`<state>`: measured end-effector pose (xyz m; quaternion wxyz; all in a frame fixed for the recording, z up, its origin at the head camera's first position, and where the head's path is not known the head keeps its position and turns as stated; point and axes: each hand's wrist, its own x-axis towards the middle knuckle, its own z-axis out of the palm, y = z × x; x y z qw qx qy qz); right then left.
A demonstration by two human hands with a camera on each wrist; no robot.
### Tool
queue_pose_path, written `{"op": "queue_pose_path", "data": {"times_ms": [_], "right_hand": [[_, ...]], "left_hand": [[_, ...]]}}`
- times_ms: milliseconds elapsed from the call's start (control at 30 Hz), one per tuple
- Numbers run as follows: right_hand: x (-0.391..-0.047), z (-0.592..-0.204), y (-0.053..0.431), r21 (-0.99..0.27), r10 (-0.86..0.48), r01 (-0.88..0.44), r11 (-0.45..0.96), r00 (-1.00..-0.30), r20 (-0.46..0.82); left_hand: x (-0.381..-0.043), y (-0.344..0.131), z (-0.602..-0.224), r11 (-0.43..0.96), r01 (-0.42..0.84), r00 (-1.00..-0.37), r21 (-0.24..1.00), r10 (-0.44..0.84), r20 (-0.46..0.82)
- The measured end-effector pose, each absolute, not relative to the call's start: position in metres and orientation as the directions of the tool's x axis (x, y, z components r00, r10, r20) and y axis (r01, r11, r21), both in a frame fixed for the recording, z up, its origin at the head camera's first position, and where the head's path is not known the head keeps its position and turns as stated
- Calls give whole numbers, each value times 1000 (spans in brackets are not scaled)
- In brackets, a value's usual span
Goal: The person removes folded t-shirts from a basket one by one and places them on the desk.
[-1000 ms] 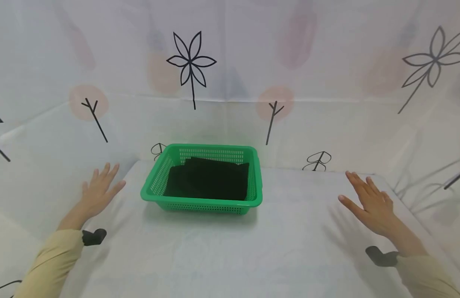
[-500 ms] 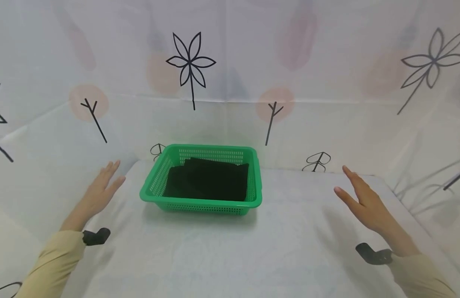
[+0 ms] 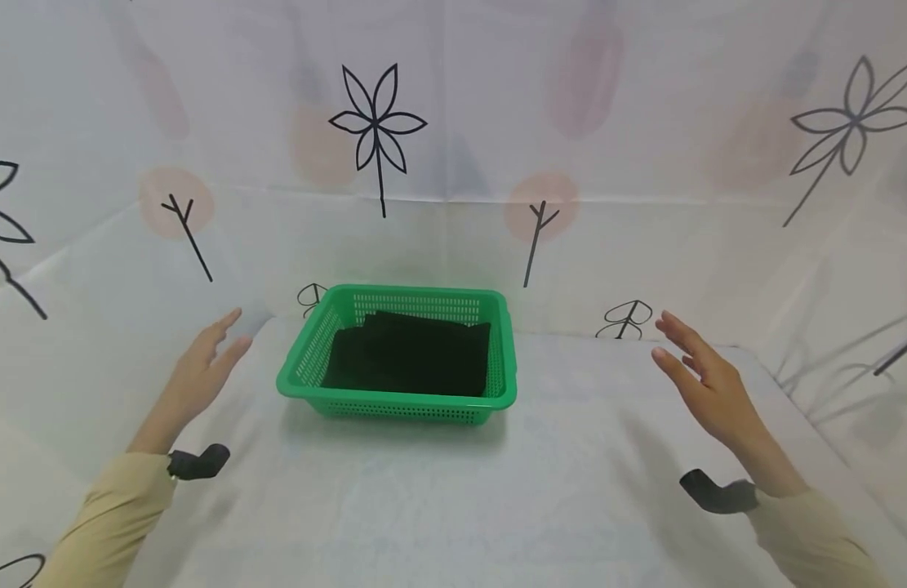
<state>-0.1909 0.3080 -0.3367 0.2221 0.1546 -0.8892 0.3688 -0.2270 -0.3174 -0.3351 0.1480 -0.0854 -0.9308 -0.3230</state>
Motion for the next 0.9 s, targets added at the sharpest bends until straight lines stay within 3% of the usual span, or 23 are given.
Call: {"op": "queue_pose_path", "data": {"times_ms": [900], "right_hand": [[-199, -308, 255, -792, -74, -430, 434, -893, 444]], "left_hand": [[-231, -289, -308, 560, 215, -973, 800, 52, 226]]}}
